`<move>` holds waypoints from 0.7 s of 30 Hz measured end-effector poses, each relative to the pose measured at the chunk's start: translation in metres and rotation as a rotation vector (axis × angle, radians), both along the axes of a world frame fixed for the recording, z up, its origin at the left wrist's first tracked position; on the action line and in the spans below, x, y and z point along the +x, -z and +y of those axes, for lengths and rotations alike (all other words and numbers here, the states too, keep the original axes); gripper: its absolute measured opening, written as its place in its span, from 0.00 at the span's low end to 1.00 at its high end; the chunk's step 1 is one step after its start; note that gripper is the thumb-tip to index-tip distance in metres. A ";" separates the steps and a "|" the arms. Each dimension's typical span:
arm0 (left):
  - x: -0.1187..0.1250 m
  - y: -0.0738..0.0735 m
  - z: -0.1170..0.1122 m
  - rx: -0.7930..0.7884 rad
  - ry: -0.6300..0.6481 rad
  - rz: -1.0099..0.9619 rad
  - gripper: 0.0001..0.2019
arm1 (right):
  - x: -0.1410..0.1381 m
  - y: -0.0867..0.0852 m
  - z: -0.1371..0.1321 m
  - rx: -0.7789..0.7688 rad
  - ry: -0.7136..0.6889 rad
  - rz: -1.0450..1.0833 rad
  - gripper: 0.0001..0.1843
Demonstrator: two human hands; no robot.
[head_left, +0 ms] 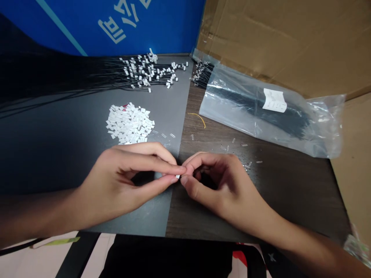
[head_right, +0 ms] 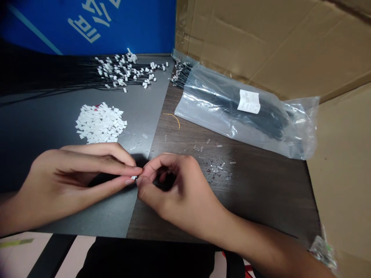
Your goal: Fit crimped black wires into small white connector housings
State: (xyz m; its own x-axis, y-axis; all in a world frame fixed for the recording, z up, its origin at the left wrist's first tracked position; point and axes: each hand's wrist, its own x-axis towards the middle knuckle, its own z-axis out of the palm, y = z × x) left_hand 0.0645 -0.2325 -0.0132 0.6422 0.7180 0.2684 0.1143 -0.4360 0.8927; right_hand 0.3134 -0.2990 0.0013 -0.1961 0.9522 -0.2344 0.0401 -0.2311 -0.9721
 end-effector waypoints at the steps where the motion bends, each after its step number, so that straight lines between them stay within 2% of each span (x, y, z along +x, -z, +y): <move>1: 0.000 0.001 0.000 0.001 0.003 -0.003 0.19 | 0.000 0.000 0.000 -0.009 -0.002 0.015 0.06; 8: 0.000 0.003 0.000 -0.022 0.018 -0.019 0.16 | 0.000 -0.001 -0.001 -0.027 -0.010 0.056 0.10; 18: 0.003 0.004 0.003 -0.022 0.044 -0.008 0.17 | -0.001 0.002 0.001 0.029 -0.023 0.038 0.08; 21: 0.005 0.003 0.004 -0.113 0.019 -0.033 0.15 | -0.001 0.000 0.002 0.012 -0.018 0.031 0.09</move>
